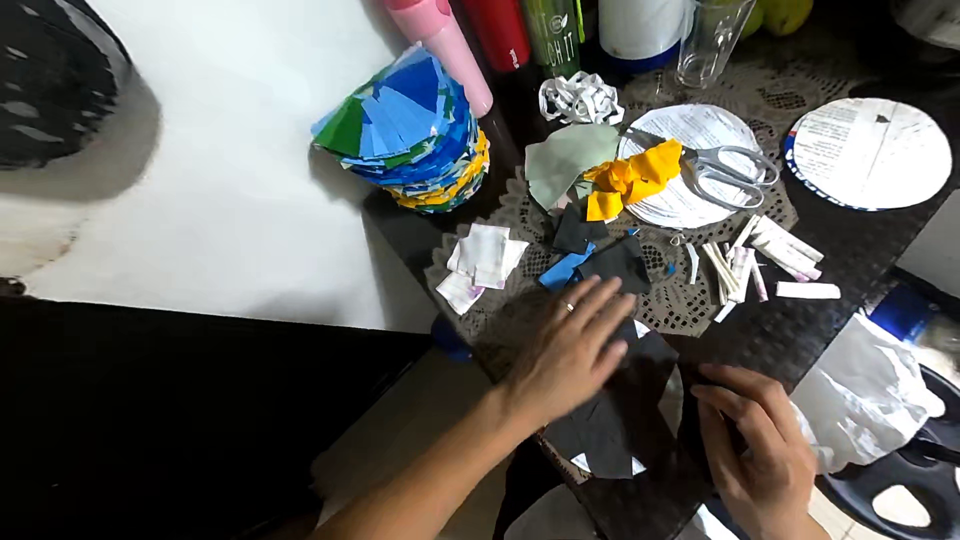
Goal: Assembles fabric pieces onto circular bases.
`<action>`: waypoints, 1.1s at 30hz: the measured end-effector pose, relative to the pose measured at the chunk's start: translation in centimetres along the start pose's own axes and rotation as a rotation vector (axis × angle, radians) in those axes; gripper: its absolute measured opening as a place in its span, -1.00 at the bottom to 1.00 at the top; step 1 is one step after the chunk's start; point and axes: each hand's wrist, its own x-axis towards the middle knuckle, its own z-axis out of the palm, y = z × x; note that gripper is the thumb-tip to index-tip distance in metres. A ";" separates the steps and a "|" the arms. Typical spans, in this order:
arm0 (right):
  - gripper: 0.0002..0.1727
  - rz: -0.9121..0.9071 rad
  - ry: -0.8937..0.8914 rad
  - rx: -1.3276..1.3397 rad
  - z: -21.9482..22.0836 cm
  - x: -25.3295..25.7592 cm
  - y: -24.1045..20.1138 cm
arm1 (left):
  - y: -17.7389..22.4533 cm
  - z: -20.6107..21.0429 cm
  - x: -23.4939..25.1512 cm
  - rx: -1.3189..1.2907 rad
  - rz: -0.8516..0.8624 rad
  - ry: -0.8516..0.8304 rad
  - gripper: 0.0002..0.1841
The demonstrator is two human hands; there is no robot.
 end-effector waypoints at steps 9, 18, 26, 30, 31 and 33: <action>-0.79 0.051 0.005 0.049 1.4 0.4 0.2 | -6.3 -3.1 5.1 0.123 -0.102 0.052 -0.80; -0.78 0.068 0.010 0.028 1.5 0.3 0.1 | -8.7 -2.7 7.1 0.293 0.243 -0.073 -0.84; -0.75 0.116 -0.153 -0.026 1.8 3.1 -0.5 | -6.8 -4.6 8.5 0.227 0.002 -0.290 -0.86; -0.77 0.084 -0.231 -0.064 4.2 7.8 -1.0 | -5.6 -4.7 9.4 0.279 -0.056 -0.375 -0.86; -0.78 0.097 -0.237 -0.045 5.2 8.9 -1.0 | -5.4 -4.9 9.5 0.233 -0.116 -0.367 -0.86; -0.82 0.175 -0.252 0.027 7.0 11.2 -1.0 | -5.4 -5.4 9.6 0.062 -0.258 -0.303 -0.86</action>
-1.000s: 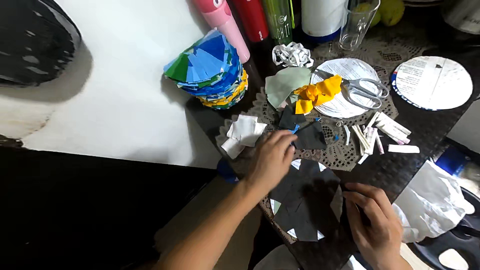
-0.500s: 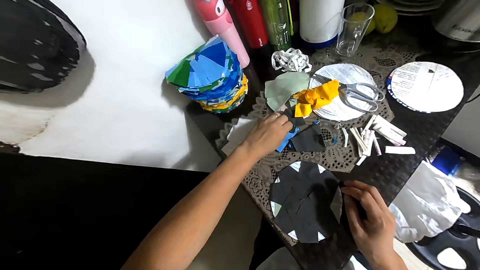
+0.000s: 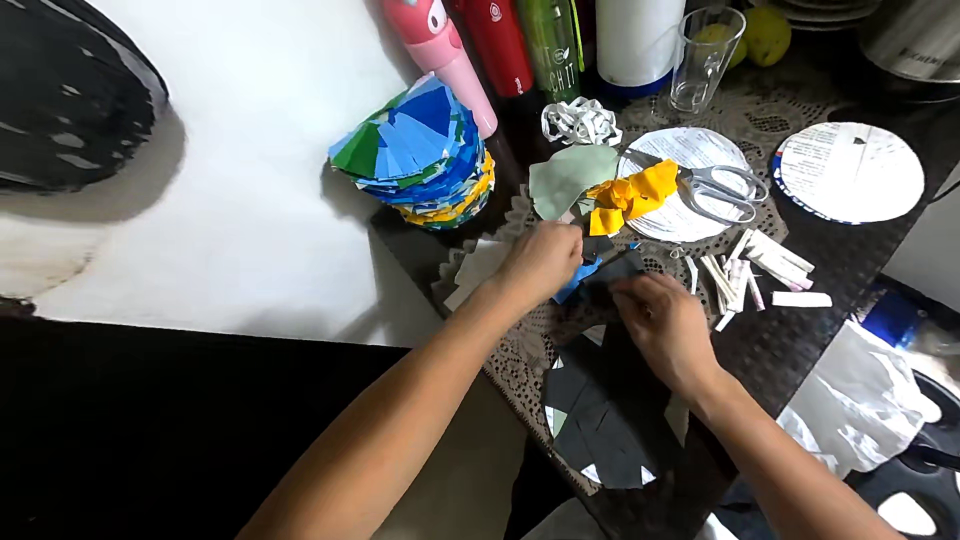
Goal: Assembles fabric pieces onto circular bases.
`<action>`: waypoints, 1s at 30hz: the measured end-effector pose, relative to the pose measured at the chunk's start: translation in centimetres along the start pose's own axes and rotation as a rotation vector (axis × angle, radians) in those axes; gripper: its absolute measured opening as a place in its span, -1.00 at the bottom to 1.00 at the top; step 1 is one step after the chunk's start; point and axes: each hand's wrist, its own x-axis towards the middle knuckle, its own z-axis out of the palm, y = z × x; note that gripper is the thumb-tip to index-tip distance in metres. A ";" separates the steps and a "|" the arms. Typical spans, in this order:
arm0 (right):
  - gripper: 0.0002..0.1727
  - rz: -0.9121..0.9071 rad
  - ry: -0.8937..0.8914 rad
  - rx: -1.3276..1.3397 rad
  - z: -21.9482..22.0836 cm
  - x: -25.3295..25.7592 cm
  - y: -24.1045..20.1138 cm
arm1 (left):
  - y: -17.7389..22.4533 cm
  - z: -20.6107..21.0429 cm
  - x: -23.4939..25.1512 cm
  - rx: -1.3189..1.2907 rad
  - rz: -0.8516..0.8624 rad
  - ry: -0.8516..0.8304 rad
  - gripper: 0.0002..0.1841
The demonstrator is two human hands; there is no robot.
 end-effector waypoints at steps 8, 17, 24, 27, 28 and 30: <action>-0.80 0.307 -0.146 0.041 1.4 4.7 -0.7 | -1.0 0.3 0.2 -0.689 -0.261 -0.062 -0.92; -0.82 0.384 -0.162 0.003 1.7 5.3 -1.0 | -1.4 0.8 0.2 -0.825 -0.278 -0.063 -0.94; -0.85 0.388 -0.151 -0.010 1.8 5.5 -0.8 | -1.4 1.3 0.1 -0.828 -0.252 -0.035 -0.93; -0.84 0.393 -0.151 -0.012 1.7 5.6 -0.8 | -1.4 1.4 0.2 -0.844 -0.259 -0.031 -0.92; -0.84 0.396 -0.147 -0.011 1.7 5.6 -0.9 | -1.4 1.4 0.2 -0.861 -0.265 -0.028 -0.93; -0.85 0.397 -0.134 -0.011 1.8 5.5 -0.8 | -1.6 1.5 0.2 -0.907 -0.283 -0.029 -0.93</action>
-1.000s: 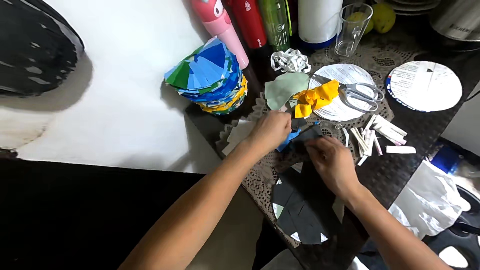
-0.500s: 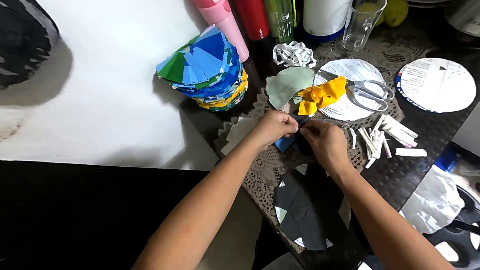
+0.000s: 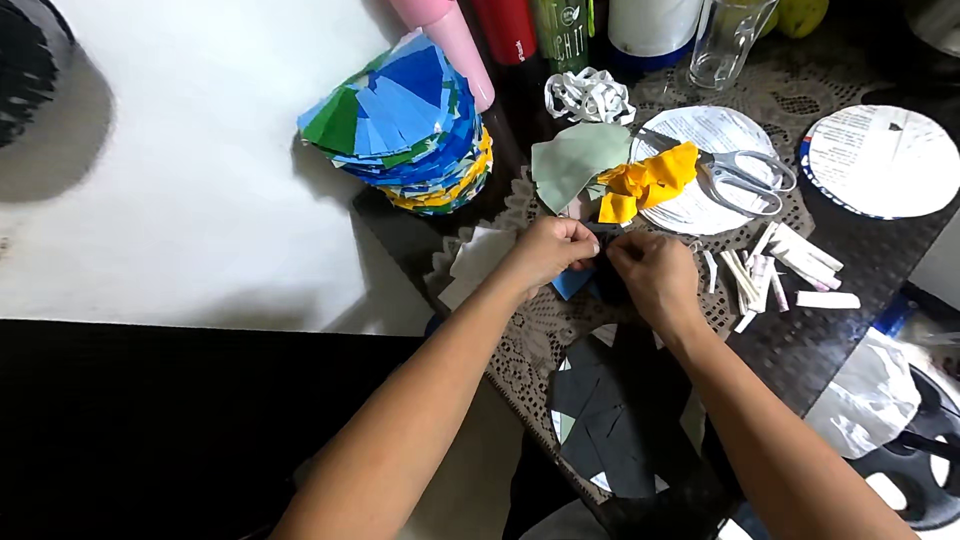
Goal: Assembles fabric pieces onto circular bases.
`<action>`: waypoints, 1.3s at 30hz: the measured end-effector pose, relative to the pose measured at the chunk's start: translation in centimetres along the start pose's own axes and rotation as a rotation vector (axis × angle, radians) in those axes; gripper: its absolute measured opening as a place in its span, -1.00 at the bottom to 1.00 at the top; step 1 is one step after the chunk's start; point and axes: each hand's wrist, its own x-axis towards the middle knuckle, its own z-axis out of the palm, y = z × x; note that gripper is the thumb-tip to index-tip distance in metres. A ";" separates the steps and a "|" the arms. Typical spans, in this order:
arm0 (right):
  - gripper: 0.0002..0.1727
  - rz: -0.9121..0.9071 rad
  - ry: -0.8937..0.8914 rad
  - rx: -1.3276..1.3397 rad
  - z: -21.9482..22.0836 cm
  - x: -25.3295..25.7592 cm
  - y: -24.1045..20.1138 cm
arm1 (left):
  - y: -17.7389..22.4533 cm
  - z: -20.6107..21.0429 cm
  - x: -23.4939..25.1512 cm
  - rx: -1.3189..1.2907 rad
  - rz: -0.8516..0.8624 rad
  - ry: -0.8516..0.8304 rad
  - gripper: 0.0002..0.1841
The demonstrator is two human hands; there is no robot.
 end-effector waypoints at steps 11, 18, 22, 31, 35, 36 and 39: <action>-0.85 0.005 0.012 -0.041 0.2 0.1 0.0 | 0.1 -3.1 0.3 -0.310 0.082 0.243 -0.93; -0.82 -0.064 0.005 -0.046 0.0 0.1 0.1 | 1.1 -4.3 -3.5 -0.426 0.178 0.090 -0.77; -0.71 -0.223 -0.027 0.309 -1.6 -1.7 0.7 | 0.9 -3.3 -6.1 -0.381 0.295 -0.104 -0.74; -0.85 -0.100 -0.405 0.834 -6.0 -9.2 2.0 | 0.3 1.8 -10.3 -0.066 0.492 -0.184 -0.80; -0.96 -0.158 -0.242 0.722 -6.2 -11.8 3.4 | -0.5 4.1 -12.2 -0.119 0.442 -0.190 -0.69; -0.96 -0.179 -0.193 0.694 -6.2 -12.5 3.6 | -0.7 4.7 -12.7 -0.174 0.398 -0.230 -0.63; -0.92 -0.253 -0.072 0.614 -6.3 -14.5 4.1 | -1.5 6.8 -14.0 -0.307 0.268 -0.278 -0.67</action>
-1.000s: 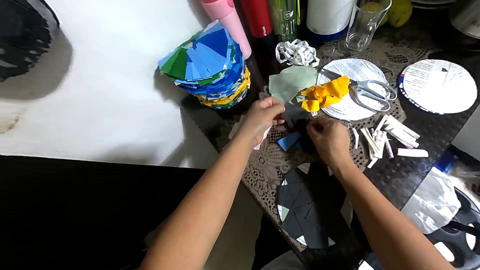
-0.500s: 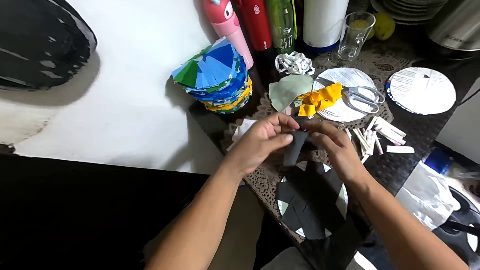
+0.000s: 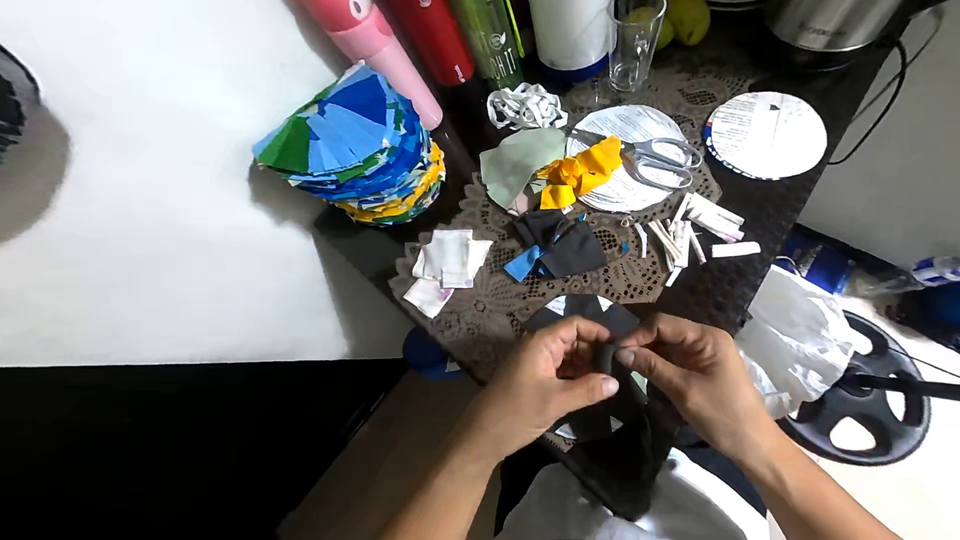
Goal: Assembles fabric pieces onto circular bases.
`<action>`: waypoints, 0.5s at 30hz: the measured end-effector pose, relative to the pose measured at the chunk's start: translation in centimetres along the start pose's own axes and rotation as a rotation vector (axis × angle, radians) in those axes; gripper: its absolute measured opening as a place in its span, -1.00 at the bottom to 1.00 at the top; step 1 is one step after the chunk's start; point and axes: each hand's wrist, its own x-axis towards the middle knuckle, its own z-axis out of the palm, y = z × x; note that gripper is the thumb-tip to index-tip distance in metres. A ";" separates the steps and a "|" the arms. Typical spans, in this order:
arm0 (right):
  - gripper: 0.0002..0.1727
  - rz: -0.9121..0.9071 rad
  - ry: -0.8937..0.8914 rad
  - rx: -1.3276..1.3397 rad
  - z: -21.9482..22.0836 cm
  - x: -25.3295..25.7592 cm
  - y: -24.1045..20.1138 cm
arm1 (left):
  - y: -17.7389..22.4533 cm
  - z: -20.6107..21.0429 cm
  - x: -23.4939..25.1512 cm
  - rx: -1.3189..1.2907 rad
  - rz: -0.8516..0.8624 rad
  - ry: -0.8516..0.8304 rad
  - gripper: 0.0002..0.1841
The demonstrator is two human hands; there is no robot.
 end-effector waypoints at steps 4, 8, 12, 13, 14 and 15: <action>-0.90 0.000 0.075 -0.052 0.0 -2.4 0.3 | -1.4 1.8 -0.9 -0.051 0.014 0.115 -0.95; -0.89 0.069 0.128 -0.097 0.3 -4.4 1.2 | -2.3 3.1 -1.7 0.062 0.034 0.211 -0.94; -0.81 0.048 0.188 -0.399 0.6 -6.3 2.1 | -3.7 4.5 -2.6 0.521 0.093 0.368 -0.86; -0.80 0.042 0.195 -0.508 0.7 -6.8 2.3 | -3.9 4.7 -2.9 0.606 0.099 0.384 -0.85; -0.81 0.039 0.200 -0.606 0.7 -7.1 2.4 | -4.2 5.0 -3.0 0.686 0.105 0.391 -0.83; -0.81 0.042 0.201 -0.686 0.8 -7.3 2.4 | -4.4 5.2 -3.1 0.760 0.111 0.396 -0.80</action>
